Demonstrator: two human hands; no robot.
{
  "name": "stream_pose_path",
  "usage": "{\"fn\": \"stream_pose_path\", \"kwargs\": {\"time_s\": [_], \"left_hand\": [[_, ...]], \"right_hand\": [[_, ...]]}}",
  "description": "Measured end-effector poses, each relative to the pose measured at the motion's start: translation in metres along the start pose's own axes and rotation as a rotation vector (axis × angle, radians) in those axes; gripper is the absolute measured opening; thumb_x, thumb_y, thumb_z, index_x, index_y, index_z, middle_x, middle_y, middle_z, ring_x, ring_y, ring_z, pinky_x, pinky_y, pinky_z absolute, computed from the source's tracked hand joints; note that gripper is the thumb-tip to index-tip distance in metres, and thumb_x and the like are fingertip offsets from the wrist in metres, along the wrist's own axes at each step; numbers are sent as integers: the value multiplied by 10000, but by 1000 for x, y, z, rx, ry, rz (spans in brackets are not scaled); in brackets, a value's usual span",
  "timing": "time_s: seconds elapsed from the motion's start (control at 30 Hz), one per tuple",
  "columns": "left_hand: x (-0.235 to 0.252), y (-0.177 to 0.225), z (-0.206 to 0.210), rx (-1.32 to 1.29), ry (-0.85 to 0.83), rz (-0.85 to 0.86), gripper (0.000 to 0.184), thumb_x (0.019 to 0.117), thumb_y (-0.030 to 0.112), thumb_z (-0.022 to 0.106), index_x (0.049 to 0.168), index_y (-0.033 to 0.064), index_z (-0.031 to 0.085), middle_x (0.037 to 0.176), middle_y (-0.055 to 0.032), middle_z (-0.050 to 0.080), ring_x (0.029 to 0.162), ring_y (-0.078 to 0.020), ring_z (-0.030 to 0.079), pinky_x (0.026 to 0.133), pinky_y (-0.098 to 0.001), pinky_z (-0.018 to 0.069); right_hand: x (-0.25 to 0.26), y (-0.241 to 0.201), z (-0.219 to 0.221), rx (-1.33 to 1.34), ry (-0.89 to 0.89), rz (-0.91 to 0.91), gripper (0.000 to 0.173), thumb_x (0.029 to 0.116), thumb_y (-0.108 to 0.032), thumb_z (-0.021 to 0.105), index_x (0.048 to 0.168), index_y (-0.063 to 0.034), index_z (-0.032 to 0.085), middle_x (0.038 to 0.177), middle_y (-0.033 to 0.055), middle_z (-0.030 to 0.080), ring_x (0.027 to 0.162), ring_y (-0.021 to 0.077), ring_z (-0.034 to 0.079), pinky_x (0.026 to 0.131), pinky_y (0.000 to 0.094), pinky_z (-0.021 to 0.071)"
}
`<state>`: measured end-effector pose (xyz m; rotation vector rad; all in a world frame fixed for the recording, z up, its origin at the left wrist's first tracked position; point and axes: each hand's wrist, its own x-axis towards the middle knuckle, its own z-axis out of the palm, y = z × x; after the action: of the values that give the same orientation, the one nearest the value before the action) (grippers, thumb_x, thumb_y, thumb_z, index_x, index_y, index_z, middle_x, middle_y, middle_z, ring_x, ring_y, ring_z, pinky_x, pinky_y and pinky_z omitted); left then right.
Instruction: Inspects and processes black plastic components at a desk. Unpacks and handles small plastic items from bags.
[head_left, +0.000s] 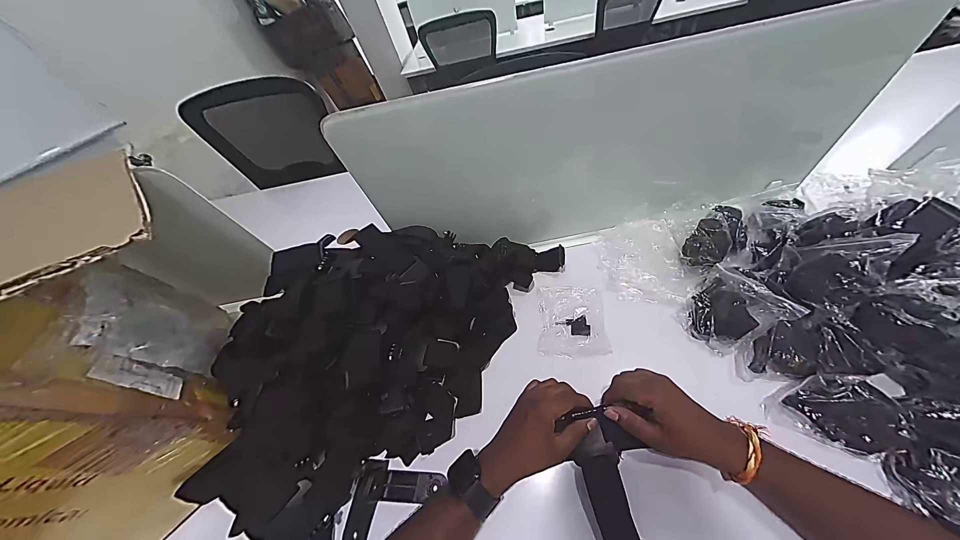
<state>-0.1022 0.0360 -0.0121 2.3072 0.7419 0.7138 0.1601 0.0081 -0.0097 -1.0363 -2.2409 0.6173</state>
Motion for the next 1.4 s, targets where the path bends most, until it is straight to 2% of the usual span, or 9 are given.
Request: {"fn": "stream_pose_path", "kwargs": {"time_s": [0.1, 0.37, 0.5, 0.67, 0.77, 0.87, 1.03, 1.3, 1.4], "left_hand": [[-1, -1, 0, -7, -4, -1, 234, 1018, 341, 628, 1068, 152, 756, 999, 1, 730, 977, -133, 656, 911, -379, 495], [-2, 0, -1, -41, 30, 60, 201, 1015, 292, 643, 1064, 125, 743, 1018, -23, 730, 989, -137, 670, 916, -369, 519], [-5, 0, -2, -113, 16, 104, 228, 1025, 265, 636, 1082, 71, 740, 1031, -66, 741, 980, -137, 695, 906, -330, 563], [-5, 5, -3, -100, 0, 91, 238, 1031, 251, 621, 1091, 50, 734, 986, -87, 742, 917, -149, 705, 859, -325, 574], [-6, 4, 0, -80, 49, 75, 237, 1022, 264, 633, 1080, 61, 743, 976, -77, 744, 901, -135, 706, 839, -317, 579], [-5, 3, -1, -97, 92, 48, 213, 996, 240, 676, 1076, 58, 751, 978, -74, 748, 903, -116, 710, 845, -289, 590], [-3, 2, -2, -138, 90, 58, 189, 981, 204, 698, 1064, 44, 753, 978, -79, 748, 889, -104, 708, 837, -261, 588], [-2, 1, -3, -141, 74, 55, 212, 991, 213, 686, 1080, 33, 752, 997, -84, 751, 912, -102, 710, 863, -260, 583], [-2, 0, -3, -132, 68, 54, 224, 999, 224, 676, 1081, 31, 755, 994, -86, 752, 911, -107, 712, 863, -269, 583]], "right_hand": [[3, -2, 2, 6, -6, 8, 316, 1006, -430, 602, 995, -139, 725, 851, 2, 685, 819, 114, 642, 783, 348, 527], [-2, -7, 5, 38, 45, -55, 282, 1034, -379, 588, 1028, -137, 735, 897, 12, 700, 899, 121, 657, 827, 309, 543], [-4, -14, 5, -131, 104, -157, 269, 1044, -373, 549, 1045, -178, 734, 896, 1, 715, 880, 156, 661, 781, 361, 516], [-2, -17, 4, -291, 126, -216, 253, 1034, -294, 519, 1064, -169, 737, 934, -13, 735, 882, 160, 661, 740, 356, 483], [-4, -15, 5, -223, 108, -136, 295, 1034, -400, 564, 1094, -152, 712, 960, 13, 723, 903, 171, 662, 780, 368, 507], [-3, -12, 3, -124, 58, -19, 470, 1003, -540, 567, 1198, -131, 692, 1066, 51, 704, 1016, 198, 649, 886, 412, 524], [-4, -10, 2, -116, 50, -26, 374, 1073, -429, 465, 1022, -154, 714, 956, 18, 700, 957, 175, 648, 841, 398, 492], [-3, -9, 4, -51, 148, -40, 291, 1035, -411, 579, 1057, -172, 744, 989, -16, 725, 956, 114, 654, 868, 370, 487], [-3, -12, 3, -87, 155, -68, 214, 1018, -332, 602, 1067, -164, 726, 1008, -18, 722, 930, 100, 649, 843, 358, 473]]}}
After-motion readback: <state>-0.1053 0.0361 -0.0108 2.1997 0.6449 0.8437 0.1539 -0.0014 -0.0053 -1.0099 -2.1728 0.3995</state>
